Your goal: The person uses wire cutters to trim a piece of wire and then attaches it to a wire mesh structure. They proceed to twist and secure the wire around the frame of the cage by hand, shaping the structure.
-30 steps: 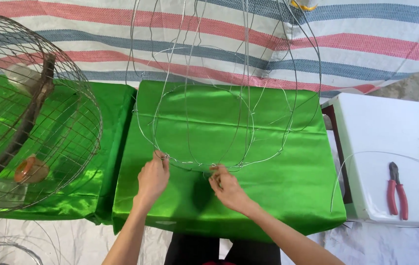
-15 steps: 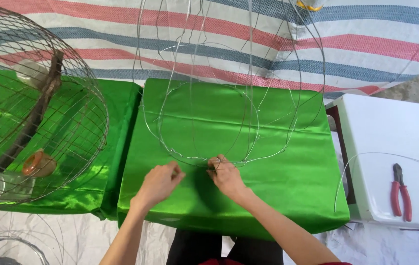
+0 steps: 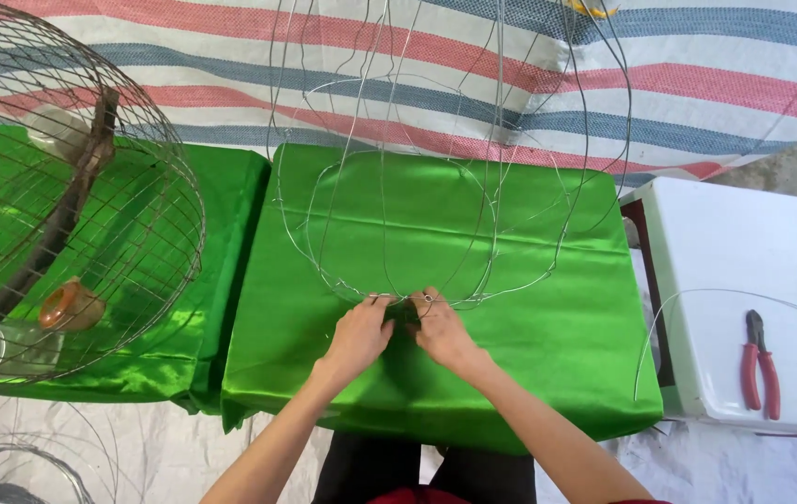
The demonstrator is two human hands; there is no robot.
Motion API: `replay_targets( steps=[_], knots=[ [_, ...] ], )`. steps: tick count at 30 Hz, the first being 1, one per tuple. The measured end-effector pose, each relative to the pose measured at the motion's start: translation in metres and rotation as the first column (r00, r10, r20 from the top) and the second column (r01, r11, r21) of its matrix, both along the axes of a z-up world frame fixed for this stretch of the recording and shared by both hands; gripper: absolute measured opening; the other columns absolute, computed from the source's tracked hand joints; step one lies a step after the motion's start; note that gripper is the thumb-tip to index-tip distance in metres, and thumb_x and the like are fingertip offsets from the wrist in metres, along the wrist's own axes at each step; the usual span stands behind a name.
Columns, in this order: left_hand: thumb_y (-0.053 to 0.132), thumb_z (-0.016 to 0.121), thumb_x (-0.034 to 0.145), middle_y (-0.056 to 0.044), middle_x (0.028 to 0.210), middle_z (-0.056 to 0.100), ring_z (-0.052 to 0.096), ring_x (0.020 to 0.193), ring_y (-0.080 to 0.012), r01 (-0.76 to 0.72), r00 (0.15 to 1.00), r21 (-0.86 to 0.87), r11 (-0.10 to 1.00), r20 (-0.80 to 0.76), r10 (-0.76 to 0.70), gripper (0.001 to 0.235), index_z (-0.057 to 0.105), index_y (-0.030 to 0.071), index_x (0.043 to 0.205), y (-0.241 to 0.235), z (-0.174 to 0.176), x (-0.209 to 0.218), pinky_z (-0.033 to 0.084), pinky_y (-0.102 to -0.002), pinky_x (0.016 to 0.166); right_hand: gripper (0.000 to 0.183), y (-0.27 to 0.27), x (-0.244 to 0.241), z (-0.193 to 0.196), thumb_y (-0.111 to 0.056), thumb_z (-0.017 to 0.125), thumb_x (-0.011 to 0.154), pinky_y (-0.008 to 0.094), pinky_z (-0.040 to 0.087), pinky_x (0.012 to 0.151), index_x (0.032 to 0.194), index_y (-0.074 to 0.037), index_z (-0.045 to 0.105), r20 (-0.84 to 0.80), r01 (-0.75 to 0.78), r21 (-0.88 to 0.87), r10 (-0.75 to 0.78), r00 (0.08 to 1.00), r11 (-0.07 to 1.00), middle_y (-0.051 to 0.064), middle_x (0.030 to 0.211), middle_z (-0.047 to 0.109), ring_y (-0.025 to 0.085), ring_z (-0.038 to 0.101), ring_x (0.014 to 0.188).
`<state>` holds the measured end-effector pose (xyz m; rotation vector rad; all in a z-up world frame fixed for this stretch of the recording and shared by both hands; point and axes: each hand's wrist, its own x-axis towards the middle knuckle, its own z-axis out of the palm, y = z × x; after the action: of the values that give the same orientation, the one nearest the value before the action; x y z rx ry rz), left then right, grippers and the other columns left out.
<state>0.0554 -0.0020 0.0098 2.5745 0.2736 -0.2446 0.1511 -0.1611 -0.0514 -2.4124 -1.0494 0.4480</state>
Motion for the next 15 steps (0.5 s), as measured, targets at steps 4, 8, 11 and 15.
replay_targets(
  steps=[4,8,11,15],
  knots=[
    [0.014,0.064,0.093,-0.011,0.113,0.063,0.070,0.097,-0.0446,-0.033,0.999,-0.101,0.994,0.005,0.034,0.033,0.068,0.012,0.126,0.009,-0.008,0.008,0.060,-0.058,0.085,0.043,0.002,0.001,-0.002,-0.012,0.077,0.081,0.050,0.058,0.086,0.119,-0.004,0.058,-0.029,-0.002,0.009,0.002,1.000,1.000,0.019,0.106,0.058,0.044,0.066,0.101],
    [0.021,0.067,0.091,-0.007,0.104,0.062,0.070,0.094,-0.0440,-0.057,0.998,-0.124,0.991,-0.013,0.056,0.021,0.076,0.019,0.110,0.014,-0.024,0.019,0.060,-0.058,0.084,0.034,0.000,0.006,-0.001,-0.012,0.076,0.080,0.047,0.058,0.087,0.111,-0.007,0.063,-0.029,-0.028,0.006,0.028,0.999,1.000,0.018,0.106,0.059,0.041,0.066,0.099],
    [0.024,0.067,0.091,-0.007,0.099,0.062,0.071,0.090,-0.0446,-0.064,0.998,-0.098,0.993,0.001,0.064,0.014,0.077,0.022,0.101,0.017,-0.038,0.027,0.060,-0.058,0.082,0.032,0.000,0.010,0.002,-0.014,0.076,0.080,0.045,0.058,0.086,0.109,-0.008,0.063,-0.024,-0.051,0.027,0.051,0.998,0.998,0.016,0.103,0.060,0.040,0.066,0.098],
    [0.026,0.063,0.091,-0.008,0.095,0.065,0.070,0.094,-0.0424,-0.003,1.000,-0.098,0.995,0.012,0.004,0.017,0.076,0.020,0.100,0.019,-0.024,0.029,0.060,-0.054,0.083,0.034,-0.001,0.012,-0.007,-0.014,0.076,0.080,0.048,0.058,0.085,0.110,-0.007,0.062,-0.031,-0.050,0.032,0.051,0.998,0.998,0.019,0.105,0.060,0.042,0.066,0.098]
  ],
)
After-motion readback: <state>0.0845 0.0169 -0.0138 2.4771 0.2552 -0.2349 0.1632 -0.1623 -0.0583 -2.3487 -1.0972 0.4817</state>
